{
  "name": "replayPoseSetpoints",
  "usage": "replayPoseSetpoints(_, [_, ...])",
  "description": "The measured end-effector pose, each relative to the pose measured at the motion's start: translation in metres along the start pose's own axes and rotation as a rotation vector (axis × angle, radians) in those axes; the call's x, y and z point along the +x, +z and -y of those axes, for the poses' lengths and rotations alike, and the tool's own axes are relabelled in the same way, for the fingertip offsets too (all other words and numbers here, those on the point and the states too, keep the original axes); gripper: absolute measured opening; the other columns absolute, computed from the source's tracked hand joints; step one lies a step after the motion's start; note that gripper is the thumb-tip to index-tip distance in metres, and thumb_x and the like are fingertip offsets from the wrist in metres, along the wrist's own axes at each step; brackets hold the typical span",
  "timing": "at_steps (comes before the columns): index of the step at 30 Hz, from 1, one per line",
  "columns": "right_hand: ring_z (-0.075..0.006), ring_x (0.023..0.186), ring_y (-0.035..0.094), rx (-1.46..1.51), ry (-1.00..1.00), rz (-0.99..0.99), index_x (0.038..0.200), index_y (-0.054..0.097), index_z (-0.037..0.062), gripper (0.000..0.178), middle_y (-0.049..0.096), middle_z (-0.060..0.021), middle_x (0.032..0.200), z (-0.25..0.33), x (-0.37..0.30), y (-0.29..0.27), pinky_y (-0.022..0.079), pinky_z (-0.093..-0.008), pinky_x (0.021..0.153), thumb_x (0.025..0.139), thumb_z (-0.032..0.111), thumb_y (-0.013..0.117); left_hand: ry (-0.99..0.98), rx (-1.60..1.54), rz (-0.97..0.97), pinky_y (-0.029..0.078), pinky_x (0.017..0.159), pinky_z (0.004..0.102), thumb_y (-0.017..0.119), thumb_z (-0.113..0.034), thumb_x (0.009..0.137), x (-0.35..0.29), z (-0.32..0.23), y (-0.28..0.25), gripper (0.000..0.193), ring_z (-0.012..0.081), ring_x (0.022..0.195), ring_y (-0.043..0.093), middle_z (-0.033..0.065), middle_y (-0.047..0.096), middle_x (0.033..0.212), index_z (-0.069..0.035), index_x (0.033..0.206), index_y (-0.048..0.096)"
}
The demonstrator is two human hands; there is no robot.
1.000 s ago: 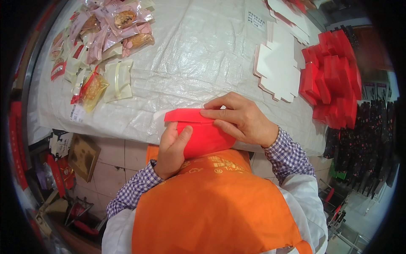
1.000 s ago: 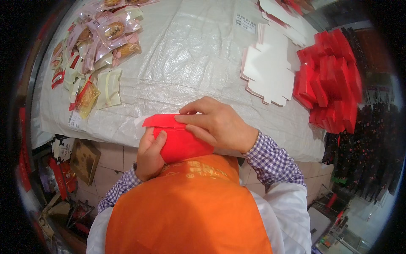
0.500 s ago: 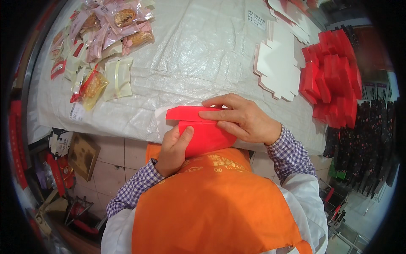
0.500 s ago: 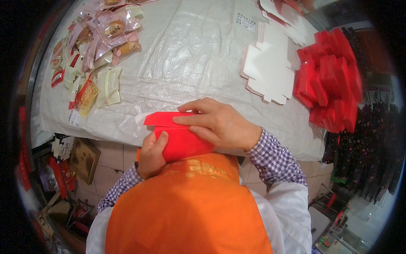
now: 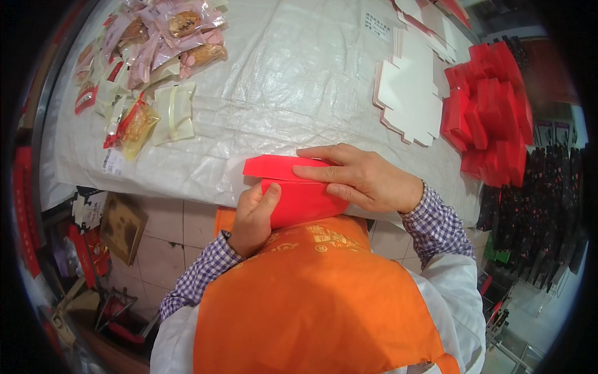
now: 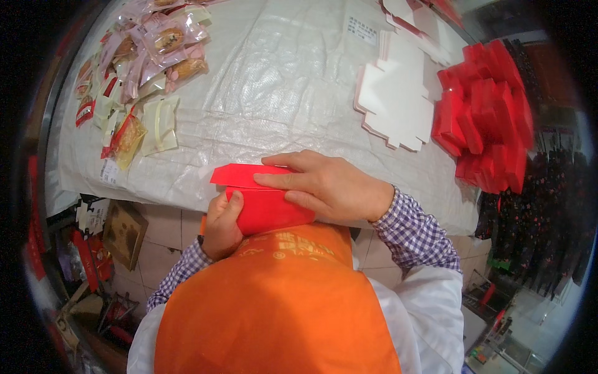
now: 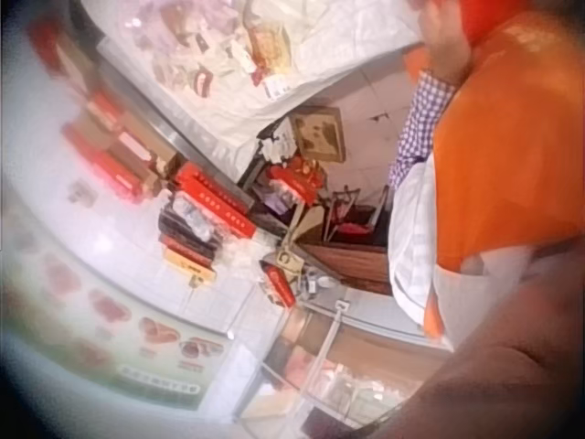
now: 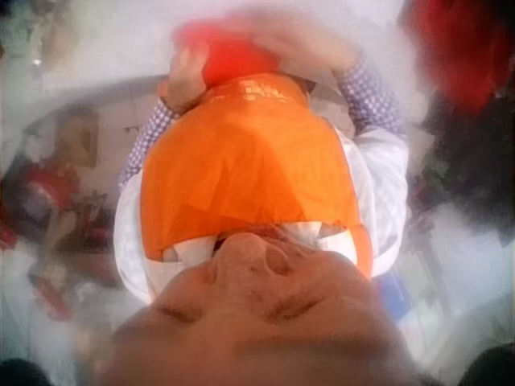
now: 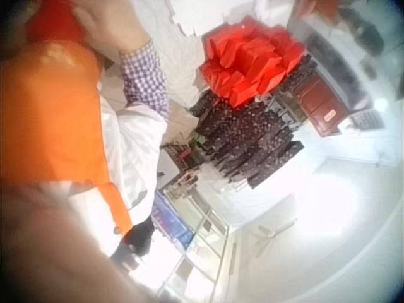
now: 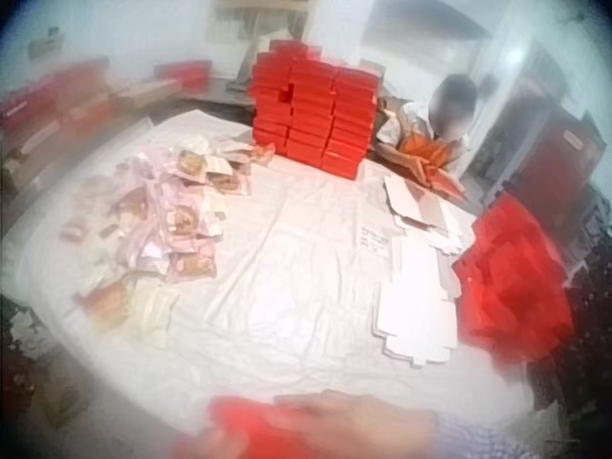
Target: The person assembles small red boxes by folding flat white cardboard pieces. They fold the sides and flaps of the cardboard to form the box shape, then insert a red plastic insert into the assembled box. The finished boxes are stacked on the table.
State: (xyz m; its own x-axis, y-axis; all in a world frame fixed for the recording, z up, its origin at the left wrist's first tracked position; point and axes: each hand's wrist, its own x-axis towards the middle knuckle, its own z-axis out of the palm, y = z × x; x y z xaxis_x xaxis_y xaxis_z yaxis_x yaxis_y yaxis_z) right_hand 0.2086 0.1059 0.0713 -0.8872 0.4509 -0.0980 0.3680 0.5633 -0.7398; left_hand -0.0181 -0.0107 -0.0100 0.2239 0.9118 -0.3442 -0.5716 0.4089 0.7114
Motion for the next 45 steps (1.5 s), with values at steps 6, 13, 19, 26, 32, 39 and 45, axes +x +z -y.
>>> replayPoseSetpoints(6, [-0.0379,0.128,0.055,-0.018,0.007,0.028,0.147,0.055,0.0181,0.047,0.051,-0.0165,0.15,0.003,-0.001,-0.002,0.051,-0.044,0.104,0.101,0.017,0.055,0.007,0.021,0.024,0.051,0.087,0.0269,0.044,-0.027,0.112,0.0,-0.003,0.001,0.038,0.0095,0.099,0.062,0.0064,0.068,0.113,0.004,0.127,0.061])
replayPoseSetpoints(13, [-0.0355,0.126,0.056,-0.024,0.006,0.027,0.151,0.052,0.0193,0.048,0.047,-0.0155,0.154,0.006,0.001,-0.012,0.052,-0.0409,0.102,0.104,0.017,0.051,0.126,0.082,-0.029,0.05,0.085,0.0268,0.045,-0.027,0.112,0.01,-0.013,0.008,0.038,0.0085,0.097,0.061,0.0047,0.069,0.11,0.004,0.124,0.063])
replayPoseSetpoints(19, [-0.0379,0.125,0.058,0.041,0.074,0.024,0.154,0.047,0.0196,0.052,0.049,-0.0188,0.151,0.033,0.012,-0.05,0.052,-0.0413,0.101,0.103,0.014,0.05,0.251,0.306,-0.019,0.051,0.082,0.0259,0.048,-0.027,0.111,0.03,-0.048,0.008,0.036,0.0083,0.093,0.062,0.0039,0.07,0.104,0.004,0.116,0.066])
replayPoseSetpoints(26, [-0.036,0.124,0.06,0.006,0.028,-0.084,0.156,0.045,0.0171,0.054,0.052,-0.0187,0.147,0.03,0.01,-0.048,0.053,-0.0398,0.1,0.103,0.008,0.049,0.237,0.509,0.086,0.051,0.078,0.0255,0.049,-0.026,0.11,0.048,-0.09,0.013,0.034,0.0078,0.088,0.062,0.002,0.071,0.098,0.003,0.113,0.067])
replayPoseSetpoints(32, [-0.0373,0.123,0.06,-0.051,0.132,-0.118,0.155,0.046,0.0141,0.053,0.056,-0.0182,0.143,0.026,-0.001,-0.03,0.05,-0.0403,0.103,0.103,0.009,0.051,0.081,0.616,0.18,0.051,0.078,0.0256,0.049,-0.027,0.11,0.054,-0.106,0.019,0.035,0.0088,0.086,0.062,0.0029,0.07,0.096,0.003,0.109,0.067])
replayPoseSetpoints(39, [-0.0318,0.119,0.064,0.248,0.089,-0.324,0.156,0.043,0.0109,0.049,0.064,-0.0181,0.133,-0.001,0.015,-0.027,0.049,-0.0375,0.102,0.107,0.016,0.046,-0.012,0.669,0.33,0.051,0.08,0.0264,0.047,-0.027,0.109,0.081,-0.132,0.05,0.036,0.0116,0.086,0.063,0.0053,0.07,0.097,0.003,0.107,0.067])
replayPoseSetpoints(45, [-0.0237,0.113,0.064,0.477,0.189,-0.547,0.159,0.037,0.0117,0.054,0.066,-0.0155,0.125,0.001,0.019,-0.015,0.047,-0.0338,0.102,0.106,0.016,0.043,0.722,1.28,-0.006,0.051,0.083,0.0322,0.051,-0.023,0.106,0.082,-0.163,0.068,0.028,0.0258,0.085,0.066,0.0111,0.07,0.095,0.001,0.106,0.066])
